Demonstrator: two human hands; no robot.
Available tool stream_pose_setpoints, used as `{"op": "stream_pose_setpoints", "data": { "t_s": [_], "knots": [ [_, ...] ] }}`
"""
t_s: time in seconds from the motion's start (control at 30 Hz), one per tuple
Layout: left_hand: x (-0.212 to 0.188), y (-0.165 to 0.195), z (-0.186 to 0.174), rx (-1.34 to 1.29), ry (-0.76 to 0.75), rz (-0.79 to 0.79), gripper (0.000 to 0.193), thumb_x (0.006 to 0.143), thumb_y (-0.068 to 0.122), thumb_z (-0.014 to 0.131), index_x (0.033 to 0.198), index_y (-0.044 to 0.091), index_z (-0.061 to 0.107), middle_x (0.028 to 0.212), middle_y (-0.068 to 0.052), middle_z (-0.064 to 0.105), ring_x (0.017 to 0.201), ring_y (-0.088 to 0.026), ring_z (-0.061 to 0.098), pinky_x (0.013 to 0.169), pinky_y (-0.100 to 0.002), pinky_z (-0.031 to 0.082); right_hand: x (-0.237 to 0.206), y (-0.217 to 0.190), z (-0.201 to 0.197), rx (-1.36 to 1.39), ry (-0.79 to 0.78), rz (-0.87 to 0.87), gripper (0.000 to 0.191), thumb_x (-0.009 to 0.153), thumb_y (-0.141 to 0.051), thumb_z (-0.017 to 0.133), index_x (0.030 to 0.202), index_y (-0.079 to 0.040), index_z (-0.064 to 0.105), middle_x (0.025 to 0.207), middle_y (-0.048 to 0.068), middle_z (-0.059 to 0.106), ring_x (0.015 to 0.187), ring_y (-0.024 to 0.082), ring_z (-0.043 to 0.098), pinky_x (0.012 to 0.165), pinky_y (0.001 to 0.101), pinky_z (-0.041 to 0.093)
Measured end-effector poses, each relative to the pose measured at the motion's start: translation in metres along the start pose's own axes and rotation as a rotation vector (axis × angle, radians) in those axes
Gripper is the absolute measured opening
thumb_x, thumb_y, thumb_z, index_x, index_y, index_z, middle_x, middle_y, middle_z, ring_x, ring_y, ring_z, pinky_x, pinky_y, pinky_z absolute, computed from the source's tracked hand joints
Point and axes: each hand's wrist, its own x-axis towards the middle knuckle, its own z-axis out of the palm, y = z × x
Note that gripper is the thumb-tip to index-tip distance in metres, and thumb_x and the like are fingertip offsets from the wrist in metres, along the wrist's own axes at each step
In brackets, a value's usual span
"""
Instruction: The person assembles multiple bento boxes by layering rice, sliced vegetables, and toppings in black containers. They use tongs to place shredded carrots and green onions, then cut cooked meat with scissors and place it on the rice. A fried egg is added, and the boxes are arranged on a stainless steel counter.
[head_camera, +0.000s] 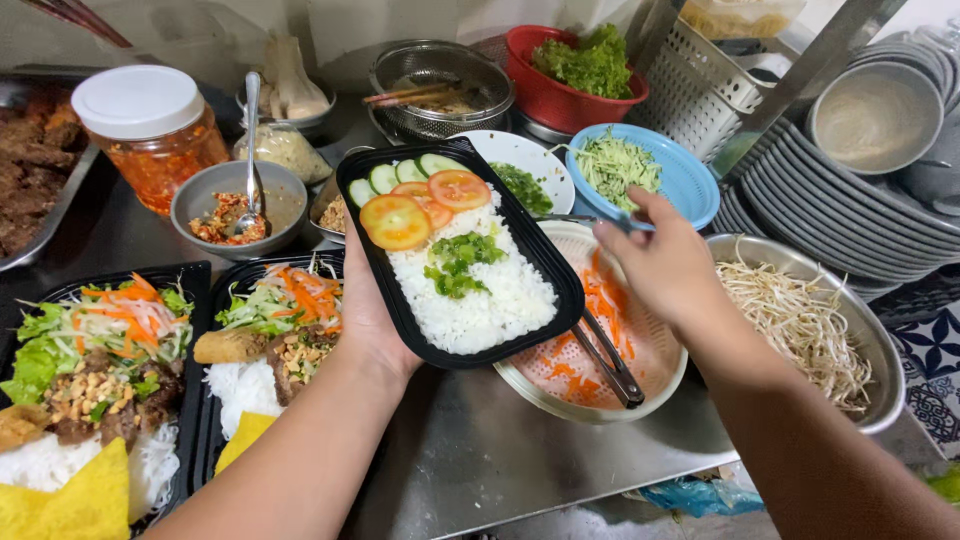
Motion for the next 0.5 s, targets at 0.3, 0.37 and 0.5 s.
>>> {"op": "stream_pose_setpoints", "data": {
  "t_s": [0.3, 0.37, 0.5],
  "knots": [
    [-0.009, -0.01, 0.004, 0.009, -0.06, -0.045, 0.086, 0.093, 0.076, 0.035, 0.149, 0.012, 0.051, 0.148, -0.016, 0.056, 0.132, -0.035, 0.056, 0.111, -0.054, 0.046, -0.132, -0.044, -0.036, -0.241, -0.292, -0.183, 0.057, 0.086, -0.031, 0.076, 0.136, -0.009, 0.06, 0.101, 0.015, 0.073, 0.092, 0.031, 0.071, 0.08, 0.0455, 0.054],
    [-0.01, -0.013, 0.006, -0.004, -0.034, -0.051, 0.085, 0.093, 0.074, 0.035, 0.149, 0.012, 0.051, 0.148, -0.016, 0.057, 0.132, -0.036, 0.057, 0.111, -0.054, 0.046, -0.135, -0.051, -0.038, -0.306, -0.291, -0.129, 0.051, 0.088, -0.03, 0.072, 0.133, -0.01, 0.057, 0.103, 0.014, 0.072, 0.088, 0.031, 0.072, 0.077, 0.0451, 0.056],
    [-0.01, -0.016, 0.009, -0.004, -0.011, -0.058, 0.085, 0.092, 0.075, 0.034, 0.148, 0.013, 0.052, 0.147, -0.016, 0.058, 0.132, -0.036, 0.058, 0.11, -0.053, 0.046, -0.125, -0.058, -0.041, -0.381, -0.38, -0.04, 0.044, 0.091, -0.025, 0.07, 0.131, -0.012, 0.057, 0.096, 0.012, 0.073, 0.084, 0.027, 0.073, 0.078, 0.0421, 0.058]
  ]
}}
